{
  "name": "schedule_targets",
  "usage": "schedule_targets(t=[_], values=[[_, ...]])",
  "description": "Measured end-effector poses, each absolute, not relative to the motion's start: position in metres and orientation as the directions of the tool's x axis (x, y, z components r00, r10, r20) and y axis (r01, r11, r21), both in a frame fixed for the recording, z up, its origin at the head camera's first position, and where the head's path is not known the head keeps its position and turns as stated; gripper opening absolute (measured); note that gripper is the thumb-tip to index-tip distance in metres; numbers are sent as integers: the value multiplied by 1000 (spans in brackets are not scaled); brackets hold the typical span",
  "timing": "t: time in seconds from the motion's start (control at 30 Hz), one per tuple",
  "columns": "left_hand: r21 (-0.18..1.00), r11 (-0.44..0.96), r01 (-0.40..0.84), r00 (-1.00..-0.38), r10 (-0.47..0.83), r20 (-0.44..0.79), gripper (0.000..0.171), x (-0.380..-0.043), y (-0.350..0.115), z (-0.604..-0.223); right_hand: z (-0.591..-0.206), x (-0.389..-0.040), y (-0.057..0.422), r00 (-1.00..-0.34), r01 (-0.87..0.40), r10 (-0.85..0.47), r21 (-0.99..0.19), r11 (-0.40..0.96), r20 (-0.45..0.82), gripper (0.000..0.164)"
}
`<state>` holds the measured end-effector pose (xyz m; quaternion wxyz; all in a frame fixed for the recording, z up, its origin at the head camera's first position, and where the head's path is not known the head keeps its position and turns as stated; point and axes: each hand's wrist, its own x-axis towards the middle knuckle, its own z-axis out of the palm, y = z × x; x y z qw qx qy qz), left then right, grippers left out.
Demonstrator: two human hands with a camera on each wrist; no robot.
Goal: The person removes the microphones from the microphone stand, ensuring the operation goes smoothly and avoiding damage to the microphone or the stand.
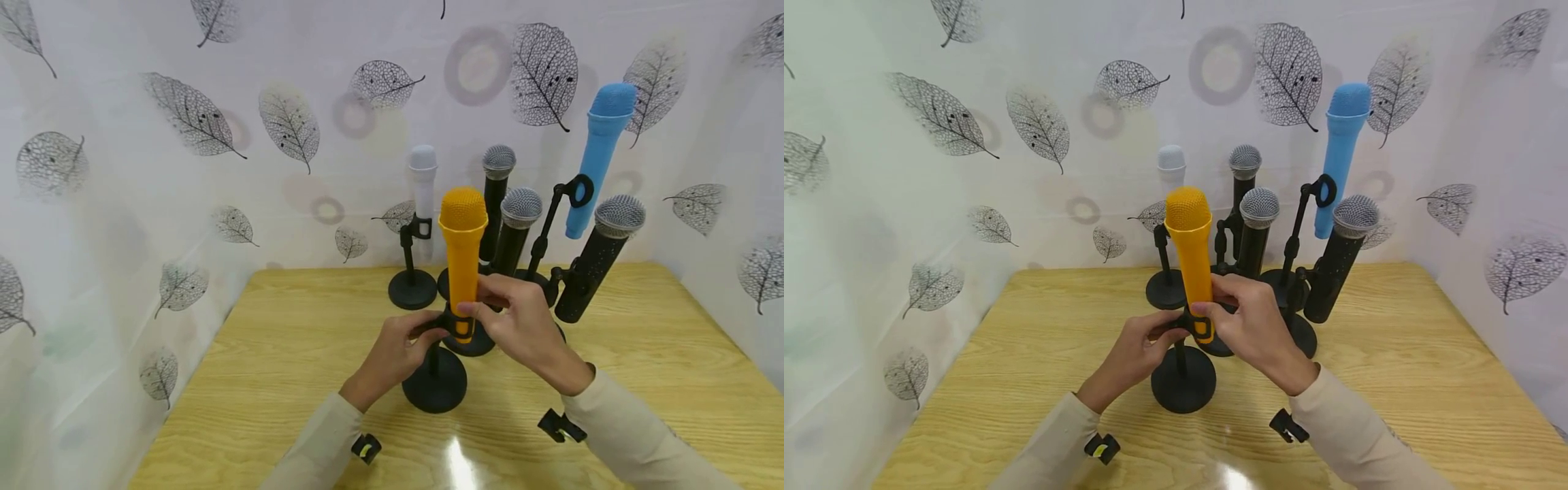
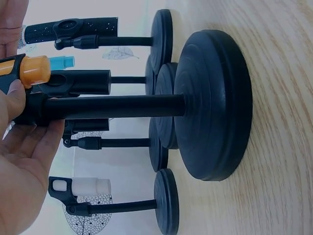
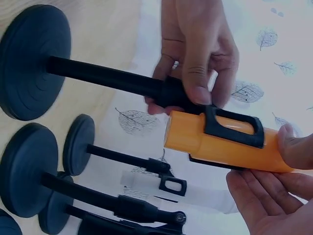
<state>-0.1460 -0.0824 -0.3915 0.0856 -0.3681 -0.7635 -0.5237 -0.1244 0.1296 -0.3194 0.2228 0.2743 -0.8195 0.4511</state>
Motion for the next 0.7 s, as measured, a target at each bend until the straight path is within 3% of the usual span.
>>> schedule_targets(t=[0.7], values=[[766, 190, 615, -747, 452, 488, 27, -143, -83, -391, -270, -120, 139, -729, -662, -191, -605, 442, 657, 34]])
